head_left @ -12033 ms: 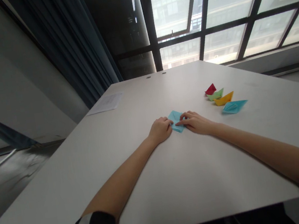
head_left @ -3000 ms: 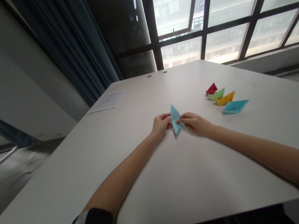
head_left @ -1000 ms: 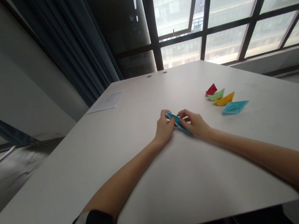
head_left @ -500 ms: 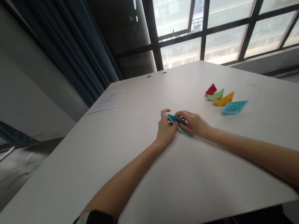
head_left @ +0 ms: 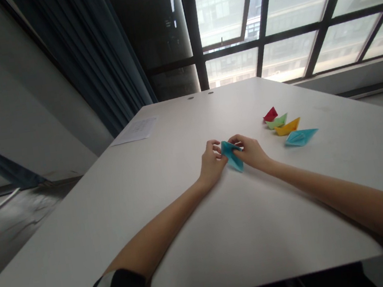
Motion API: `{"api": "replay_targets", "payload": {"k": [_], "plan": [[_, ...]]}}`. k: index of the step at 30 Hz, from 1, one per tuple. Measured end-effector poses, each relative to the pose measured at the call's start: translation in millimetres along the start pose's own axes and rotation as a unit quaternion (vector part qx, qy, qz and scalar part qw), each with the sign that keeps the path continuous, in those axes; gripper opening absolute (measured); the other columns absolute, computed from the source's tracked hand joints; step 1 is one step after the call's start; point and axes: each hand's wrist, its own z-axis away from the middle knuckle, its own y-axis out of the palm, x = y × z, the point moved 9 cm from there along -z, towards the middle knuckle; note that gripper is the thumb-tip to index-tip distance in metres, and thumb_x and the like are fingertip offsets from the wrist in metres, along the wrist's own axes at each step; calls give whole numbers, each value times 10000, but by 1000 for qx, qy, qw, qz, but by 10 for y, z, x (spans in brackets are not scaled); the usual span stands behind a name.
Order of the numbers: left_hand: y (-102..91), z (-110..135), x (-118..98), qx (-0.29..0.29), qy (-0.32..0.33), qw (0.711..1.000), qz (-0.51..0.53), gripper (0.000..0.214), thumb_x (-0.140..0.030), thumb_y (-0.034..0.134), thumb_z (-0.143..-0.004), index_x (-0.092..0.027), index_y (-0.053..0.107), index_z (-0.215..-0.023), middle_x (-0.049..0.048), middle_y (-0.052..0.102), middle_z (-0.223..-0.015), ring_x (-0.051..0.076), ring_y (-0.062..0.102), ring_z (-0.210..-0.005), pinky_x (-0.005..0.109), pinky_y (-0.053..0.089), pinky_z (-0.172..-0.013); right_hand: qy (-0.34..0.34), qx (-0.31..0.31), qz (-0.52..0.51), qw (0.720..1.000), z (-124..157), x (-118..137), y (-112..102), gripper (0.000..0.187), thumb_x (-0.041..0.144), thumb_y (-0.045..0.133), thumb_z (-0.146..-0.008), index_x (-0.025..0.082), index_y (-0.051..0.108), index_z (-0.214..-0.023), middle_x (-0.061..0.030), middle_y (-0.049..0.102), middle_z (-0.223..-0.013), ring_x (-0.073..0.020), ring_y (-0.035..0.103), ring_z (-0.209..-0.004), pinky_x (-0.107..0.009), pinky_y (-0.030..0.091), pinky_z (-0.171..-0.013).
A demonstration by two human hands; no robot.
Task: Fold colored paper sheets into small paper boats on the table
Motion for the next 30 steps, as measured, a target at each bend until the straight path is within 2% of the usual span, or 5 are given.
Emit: {"api": "replay_targets", "payload": {"k": [6,14,20,26,30], "plan": [[116,54,-148,34,39,999,-7,326,-113,541,-654,-214,434,-945,-38,491,-774,58,494,-572,178,407,-559,23,-8,30,999,7,30,6,225,86,483,-641,194,603,-798,-1,667,-761,-164,627,-720,-272,479,-674],[-25,6,-92,-19,47,995,-84,355,-40,494,-595,-207,442,-904,-64,436,-688,63,457,-559,173,364,-539,34,5,37,999,-15,-77,14,281,33,478,-602,189,617,-790,-1,672,-789,-148,632,-734,-231,468,-645],[3,-2,-84,-9,35,996,-84,255,-53,499,-600,-185,492,-818,-50,476,-711,55,470,-531,177,389,-525,70,16,23,997,-8,-119,27,253,61,498,-601,192,634,-769,3,677,-746,-154,627,-717,-242,472,-656],[12,9,-56,-13,10,999,-30,202,-83,512,-623,-170,493,-804,-21,537,-807,58,527,-537,186,423,-525,106,-7,-122,987,-21,-343,110,271,107,515,-588,182,615,-829,-13,667,-814,-165,619,-775,-297,491,-738],[-40,-5,7,-31,-10,999,-32,213,-97,524,-638,-168,513,-838,-5,583,-844,60,523,-524,196,423,-532,79,-1,-205,976,-15,-281,162,261,119,535,-575,180,567,-828,-26,629,-854,-165,612,-799,-323,490,-776]]}}
